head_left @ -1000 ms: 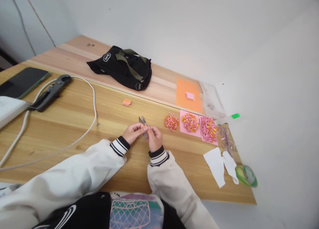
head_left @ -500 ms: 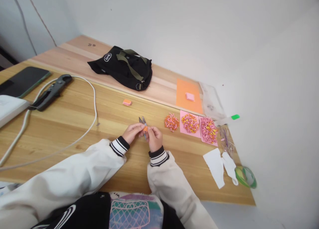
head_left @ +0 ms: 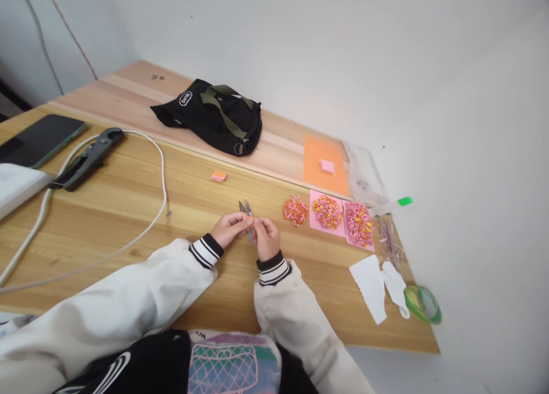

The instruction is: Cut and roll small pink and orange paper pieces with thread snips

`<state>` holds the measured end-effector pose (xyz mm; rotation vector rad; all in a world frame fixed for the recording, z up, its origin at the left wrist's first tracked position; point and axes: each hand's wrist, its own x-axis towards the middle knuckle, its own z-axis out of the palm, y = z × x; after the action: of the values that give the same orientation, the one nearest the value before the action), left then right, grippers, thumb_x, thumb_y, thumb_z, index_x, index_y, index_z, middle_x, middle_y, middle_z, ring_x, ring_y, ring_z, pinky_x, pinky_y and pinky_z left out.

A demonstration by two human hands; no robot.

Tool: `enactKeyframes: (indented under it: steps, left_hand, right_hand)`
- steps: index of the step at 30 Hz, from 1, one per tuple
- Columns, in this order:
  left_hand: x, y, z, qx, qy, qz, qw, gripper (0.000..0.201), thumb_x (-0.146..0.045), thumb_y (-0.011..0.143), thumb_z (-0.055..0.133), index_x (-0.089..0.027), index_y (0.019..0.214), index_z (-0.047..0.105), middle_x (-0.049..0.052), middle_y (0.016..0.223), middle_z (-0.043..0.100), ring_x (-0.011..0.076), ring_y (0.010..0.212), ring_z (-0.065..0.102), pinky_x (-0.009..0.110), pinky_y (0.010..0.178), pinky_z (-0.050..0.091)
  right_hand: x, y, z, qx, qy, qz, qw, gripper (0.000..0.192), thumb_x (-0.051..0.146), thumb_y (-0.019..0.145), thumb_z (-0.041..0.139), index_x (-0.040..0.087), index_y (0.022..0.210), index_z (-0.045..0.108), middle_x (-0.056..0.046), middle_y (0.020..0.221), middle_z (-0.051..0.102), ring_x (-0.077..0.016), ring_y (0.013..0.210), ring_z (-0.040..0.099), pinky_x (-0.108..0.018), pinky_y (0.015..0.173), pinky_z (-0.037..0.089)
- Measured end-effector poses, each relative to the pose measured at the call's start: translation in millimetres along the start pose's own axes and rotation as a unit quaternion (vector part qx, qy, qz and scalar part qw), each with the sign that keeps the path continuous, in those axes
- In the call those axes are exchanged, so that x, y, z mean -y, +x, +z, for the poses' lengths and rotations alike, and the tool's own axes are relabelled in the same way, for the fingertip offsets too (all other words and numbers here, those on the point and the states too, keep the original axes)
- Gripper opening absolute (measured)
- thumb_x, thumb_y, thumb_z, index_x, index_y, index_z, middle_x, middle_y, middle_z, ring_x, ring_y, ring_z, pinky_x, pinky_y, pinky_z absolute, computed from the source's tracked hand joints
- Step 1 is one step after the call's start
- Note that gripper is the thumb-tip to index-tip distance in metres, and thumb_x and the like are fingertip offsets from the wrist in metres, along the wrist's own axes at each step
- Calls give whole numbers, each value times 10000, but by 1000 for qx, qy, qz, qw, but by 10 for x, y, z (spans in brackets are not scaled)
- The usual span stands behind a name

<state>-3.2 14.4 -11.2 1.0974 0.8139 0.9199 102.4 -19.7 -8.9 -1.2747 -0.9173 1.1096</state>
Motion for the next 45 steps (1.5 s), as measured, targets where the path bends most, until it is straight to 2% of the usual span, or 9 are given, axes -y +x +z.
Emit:
enactKeyframes:
  steps: [7, 16, 22, 31, 37, 41, 45]
  left_hand:
    - [-52, 23, -70, 41, 23, -26, 999, 360, -463, 587, 673, -130, 527, 552, -27, 438, 487, 73, 436, 389, 222, 447, 284]
    - [-35, 57, -163, 75, 55, -38, 995, 302, -410, 599, 682, -121, 565, 603, -6, 455, 535, 78, 428, 433, 208, 427, 307]
    - [-52, 55, -170, 44, 97, -1, 994, 271, -368, 608, 682, -120, 540, 597, -8, 467, 539, 81, 451, 445, 212, 461, 346]
    - [-49, 45, -166, -18, 154, 63, 986, 268, -351, 589, 693, -122, 503, 583, -14, 473, 539, 84, 478, 456, 201, 468, 377]
    - [-73, 52, -152, -41, 112, 26, 993, 269, -327, 495, 747, -123, 653, 669, 8, 564, 649, 101, 516, 542, 215, 534, 459]
    - [-57, 65, -152, -48, 75, -5, 996, 310, -338, 458, 765, -125, 670, 690, 43, 668, 705, 146, 616, 620, 265, 660, 509]
    - [-62, 64, -140, -54, 53, -21, 997, 326, -347, 450, 769, -120, 671, 693, 48, 668, 710, 155, 618, 635, 282, 685, 519]
  right_hand:
    - [4, 42, -61, 34, -1, 7, 999, 315, 436, 697, 536, 174, 534, 470, 68, 404, 415, -50, 350, 315, -204, 366, 255]
    - [52, 74, -157, 74, -96, -39, 992, 288, 379, 745, 509, 172, 545, 497, 55, 432, 440, -68, 405, 379, -211, 425, 322]
    - [46, 89, -183, 54, -112, -48, 991, 217, 365, 726, 531, 159, 679, 576, 40, 492, 497, -80, 447, 419, -215, 446, 358]
    - [50, 85, -169, 61, -89, -35, 993, 202, 347, 720, 532, 152, 703, 584, 48, 467, 472, -64, 405, 391, -202, 411, 344]
    - [24, 112, -183, 18, -108, -44, 993, 221, 376, 706, 541, 158, 697, 574, 40, 478, 488, -78, 421, 417, -208, 416, 361]
    - [27, 114, -192, 8, -127, -64, 990, 219, 371, 720, 534, 158, 702, 581, 30, 487, 508, -89, 429, 445, -215, 427, 380]
    - [13, 114, -200, 6, -143, -82, 986, 211, 352, 730, 536, 150, 716, 596, 14, 527, 537, -96, 460, 466, -222, 455, 391]
